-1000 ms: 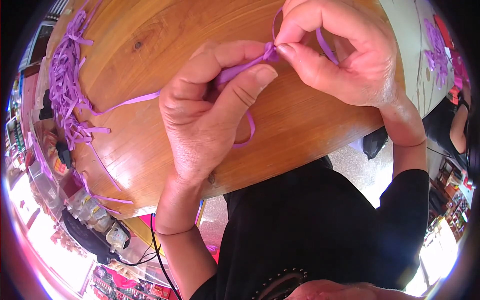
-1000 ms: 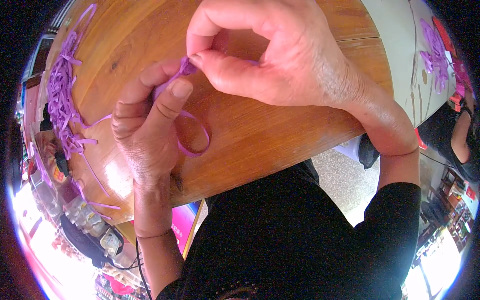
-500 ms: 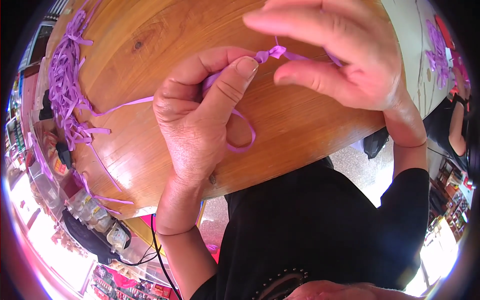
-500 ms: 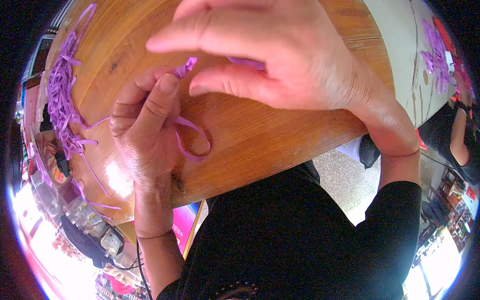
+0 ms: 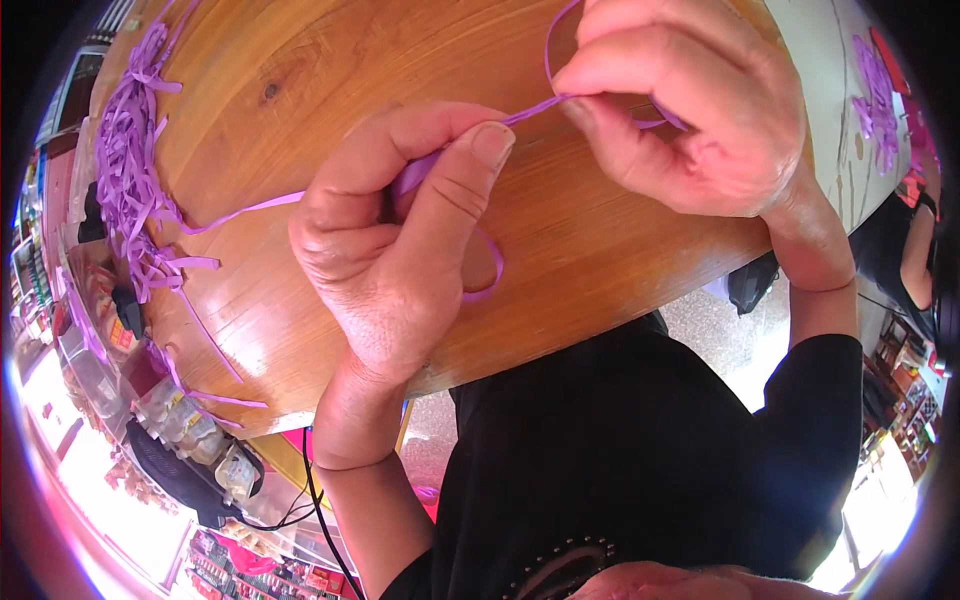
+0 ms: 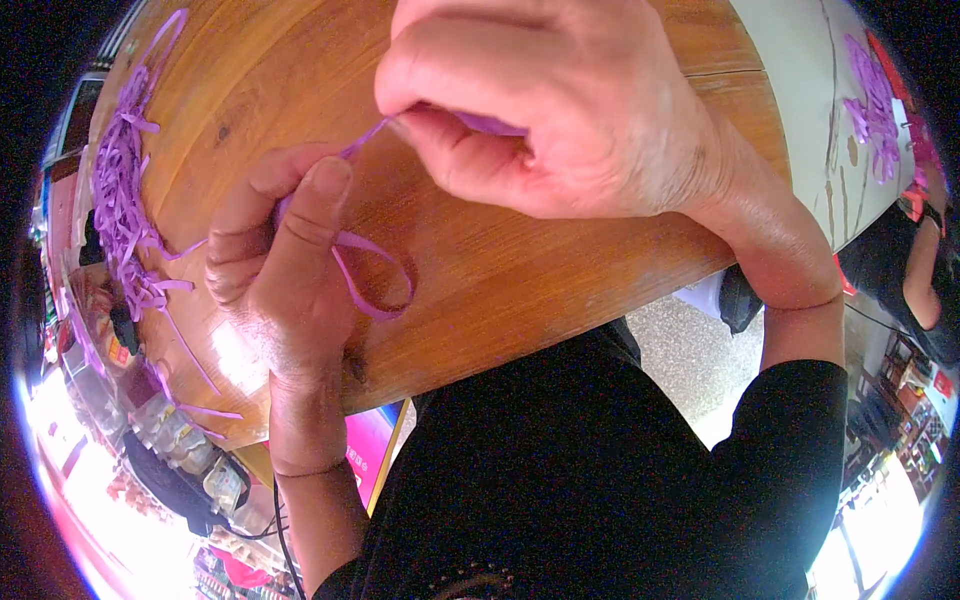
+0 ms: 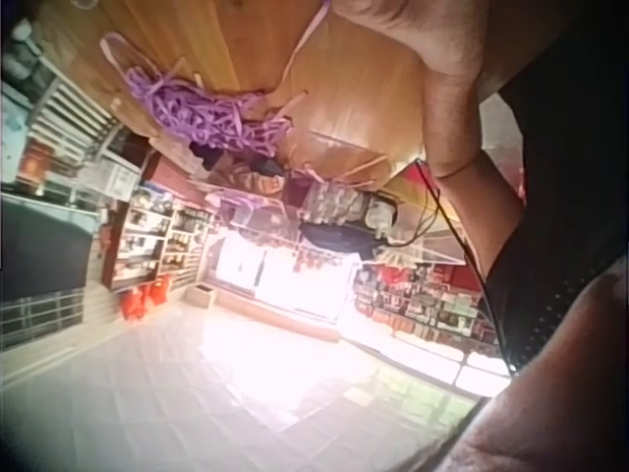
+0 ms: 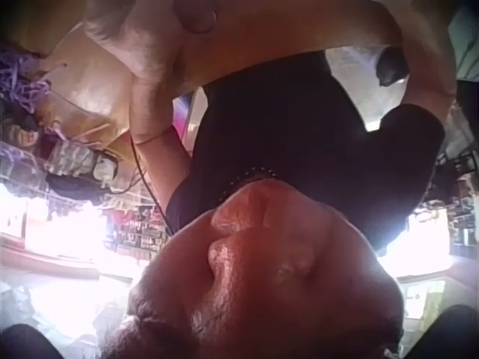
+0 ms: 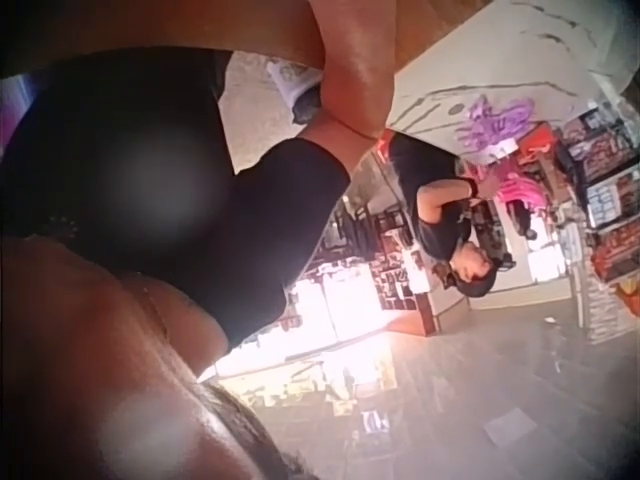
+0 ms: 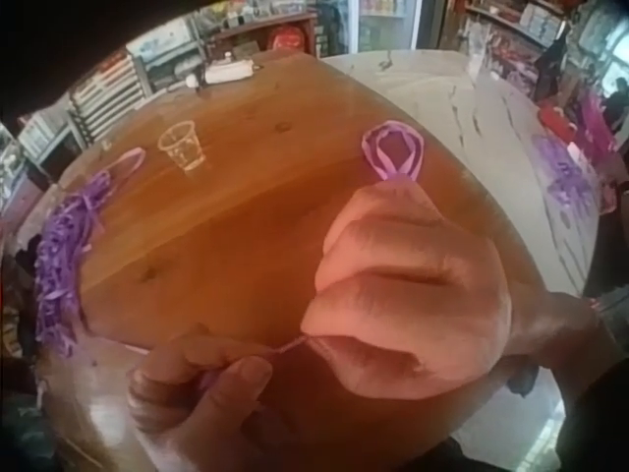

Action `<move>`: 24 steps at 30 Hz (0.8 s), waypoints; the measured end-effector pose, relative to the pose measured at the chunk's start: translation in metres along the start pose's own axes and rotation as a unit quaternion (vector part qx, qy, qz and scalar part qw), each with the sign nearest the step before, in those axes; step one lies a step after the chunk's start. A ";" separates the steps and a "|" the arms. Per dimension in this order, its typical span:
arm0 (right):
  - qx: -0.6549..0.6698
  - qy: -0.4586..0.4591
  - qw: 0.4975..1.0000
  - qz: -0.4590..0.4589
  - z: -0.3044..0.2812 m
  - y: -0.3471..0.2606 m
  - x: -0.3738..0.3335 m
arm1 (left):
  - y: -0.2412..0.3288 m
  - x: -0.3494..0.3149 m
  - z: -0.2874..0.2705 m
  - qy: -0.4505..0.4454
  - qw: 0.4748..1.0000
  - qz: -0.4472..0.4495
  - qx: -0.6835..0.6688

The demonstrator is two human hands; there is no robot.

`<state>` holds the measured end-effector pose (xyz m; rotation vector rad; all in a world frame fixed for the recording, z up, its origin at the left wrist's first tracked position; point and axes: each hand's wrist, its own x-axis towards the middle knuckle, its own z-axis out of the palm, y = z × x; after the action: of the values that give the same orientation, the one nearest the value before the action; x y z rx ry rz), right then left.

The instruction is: The person ties knots in purple ribbons by hand, forming loops and pulling the ends through to create a series of knots along the length of each ribbon.

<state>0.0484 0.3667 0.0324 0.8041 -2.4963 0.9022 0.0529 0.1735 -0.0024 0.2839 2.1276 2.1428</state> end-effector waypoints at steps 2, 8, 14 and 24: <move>-0.013 -0.007 1.000 -0.009 -0.004 0.003 0.000 | 0.007 -0.001 -0.004 0.009 0.997 -0.074 -0.003; 0.022 -0.051 0.998 -0.003 -0.029 0.012 0.009 | 0.008 0.004 -0.008 0.019 0.997 -0.060 -0.038; 0.129 0.021 0.984 -0.124 0.005 0.034 0.001 | 0.004 0.003 -0.010 0.018 0.989 -0.102 -0.104; 0.104 -0.114 0.988 -0.007 -0.003 0.018 0.000 | -0.001 0.006 -0.002 0.075 0.993 -0.068 -0.058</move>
<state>0.0380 0.3799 0.0258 1.0445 -2.6148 1.1387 0.0461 0.1727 -0.0032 -0.0319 2.0201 2.2616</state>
